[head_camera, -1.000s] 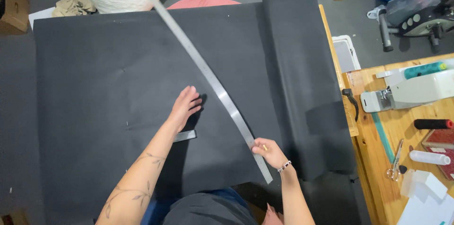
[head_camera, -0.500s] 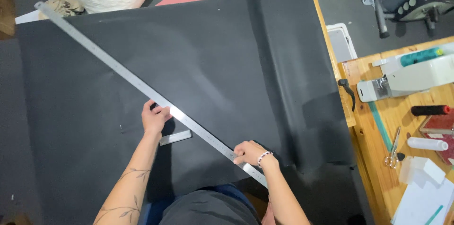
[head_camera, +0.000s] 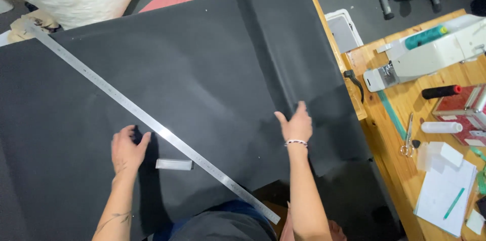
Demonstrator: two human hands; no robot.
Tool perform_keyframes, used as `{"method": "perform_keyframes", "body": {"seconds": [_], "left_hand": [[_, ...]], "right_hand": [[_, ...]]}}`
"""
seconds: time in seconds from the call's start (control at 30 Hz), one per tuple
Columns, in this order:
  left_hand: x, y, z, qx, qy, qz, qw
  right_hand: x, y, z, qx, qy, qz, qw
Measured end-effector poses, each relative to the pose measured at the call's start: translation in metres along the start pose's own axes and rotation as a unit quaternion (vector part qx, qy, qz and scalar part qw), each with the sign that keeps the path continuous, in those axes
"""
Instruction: The person measures a large piece of black fabric on a wooden table using a metal ruler and a yellow chalk marker. They mark specific points on the fabric, then use pins to secure the material before folding it.
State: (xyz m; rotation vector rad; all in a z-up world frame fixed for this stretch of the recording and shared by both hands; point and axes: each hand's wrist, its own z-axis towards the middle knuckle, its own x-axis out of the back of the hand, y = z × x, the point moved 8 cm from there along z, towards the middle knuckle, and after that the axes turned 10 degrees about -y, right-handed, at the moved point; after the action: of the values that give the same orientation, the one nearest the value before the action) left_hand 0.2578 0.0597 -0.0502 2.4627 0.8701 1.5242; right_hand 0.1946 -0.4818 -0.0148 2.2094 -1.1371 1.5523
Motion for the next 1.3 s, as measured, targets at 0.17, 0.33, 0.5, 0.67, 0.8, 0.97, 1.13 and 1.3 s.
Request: {"method": "perform_keyframes", "body": {"seconds": [0.17,0.33,0.5,0.67,0.8,0.97,1.13,1.3], "left_hand": [[0.028,-0.036,-0.027,-0.106,0.171,0.136,0.97],[0.025,-0.098,-0.059,0.092,0.042,0.056,0.993],[0.018,-0.122,-0.088,0.132,0.04,0.04,0.99],[0.017,-0.136,-0.101,0.173,0.059,0.014,0.983],[0.013,-0.142,-0.119,0.199,0.085,0.004,0.976],[0.0,-0.141,-0.134,0.189,0.148,0.054,0.969],[-0.01,-0.133,-0.151,0.161,0.234,0.15,0.947],[-0.011,-0.143,-0.146,0.203,0.174,0.099,0.959]], "right_hand": [[-0.042,0.057,0.03,-0.069,-0.043,-0.013,0.997],[-0.045,0.044,0.037,-0.064,-0.073,-0.001,0.995],[-0.05,0.011,0.046,-0.019,-0.085,-0.017,0.996],[-0.049,-0.045,0.069,0.017,-0.11,-0.03,0.993],[-0.063,-0.083,0.106,0.083,-0.105,-0.055,0.989],[-0.062,-0.138,0.145,0.136,-0.123,-0.097,0.978],[-0.066,-0.17,0.183,0.198,-0.105,-0.108,0.968],[-0.059,-0.182,0.173,0.181,-0.132,-0.068,0.972]]}}
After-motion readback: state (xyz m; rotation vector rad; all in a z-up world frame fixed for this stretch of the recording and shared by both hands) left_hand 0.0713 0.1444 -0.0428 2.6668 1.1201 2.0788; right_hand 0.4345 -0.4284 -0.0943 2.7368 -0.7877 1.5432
